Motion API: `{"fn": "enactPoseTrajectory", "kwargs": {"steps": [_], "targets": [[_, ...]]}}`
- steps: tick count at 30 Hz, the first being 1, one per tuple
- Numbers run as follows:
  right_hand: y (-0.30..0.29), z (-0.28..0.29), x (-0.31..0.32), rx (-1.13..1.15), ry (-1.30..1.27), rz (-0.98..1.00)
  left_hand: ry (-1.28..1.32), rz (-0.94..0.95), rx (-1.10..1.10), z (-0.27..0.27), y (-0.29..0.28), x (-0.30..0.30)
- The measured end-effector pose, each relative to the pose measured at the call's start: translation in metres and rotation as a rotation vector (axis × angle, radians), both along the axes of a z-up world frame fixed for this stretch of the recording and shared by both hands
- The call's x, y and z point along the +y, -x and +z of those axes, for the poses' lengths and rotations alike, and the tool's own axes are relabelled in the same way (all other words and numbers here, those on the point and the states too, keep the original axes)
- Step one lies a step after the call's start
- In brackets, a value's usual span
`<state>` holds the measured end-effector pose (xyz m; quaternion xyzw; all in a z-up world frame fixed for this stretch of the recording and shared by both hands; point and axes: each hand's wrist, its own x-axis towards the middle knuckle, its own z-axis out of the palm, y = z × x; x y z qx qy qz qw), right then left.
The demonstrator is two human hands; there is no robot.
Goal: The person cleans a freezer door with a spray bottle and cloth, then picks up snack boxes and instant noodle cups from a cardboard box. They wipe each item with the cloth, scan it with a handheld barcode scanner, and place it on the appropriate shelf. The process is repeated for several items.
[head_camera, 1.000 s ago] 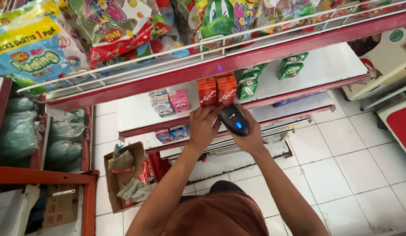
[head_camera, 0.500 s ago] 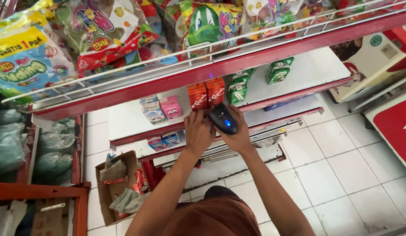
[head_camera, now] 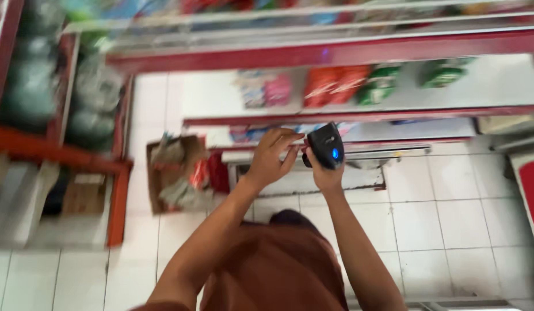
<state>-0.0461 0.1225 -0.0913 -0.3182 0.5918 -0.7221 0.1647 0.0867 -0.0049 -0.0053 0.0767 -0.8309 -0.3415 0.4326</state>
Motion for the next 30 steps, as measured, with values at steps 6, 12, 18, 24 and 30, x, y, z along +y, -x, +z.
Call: {"fn": "enactPoseTrajectory", "kwargs": {"steps": [6,12,18,24,30], "targets": [[-0.077,-0.022,-0.053,-0.021,-0.365,0.345,-0.423,0.212,-0.061,-0.057,-0.120,-0.015],[-0.171,-0.066,-0.103,-0.122,-0.605,0.601,-0.595,0.655,-0.209,-0.159,-0.246,-0.017],[-0.233,-0.133,-0.127,-0.450,-0.835,0.596,-0.754,0.771,-0.395,-0.254,-0.339,-0.027],[-0.272,-0.193,-0.143,-0.660,-0.877,0.450,-0.884,0.618,-0.691,-0.330,-0.357,-0.078],[-0.297,-0.226,-0.161,-0.683,-0.878,0.274,-1.027,0.564,-0.641,-0.389,-0.305,-0.127]]}}
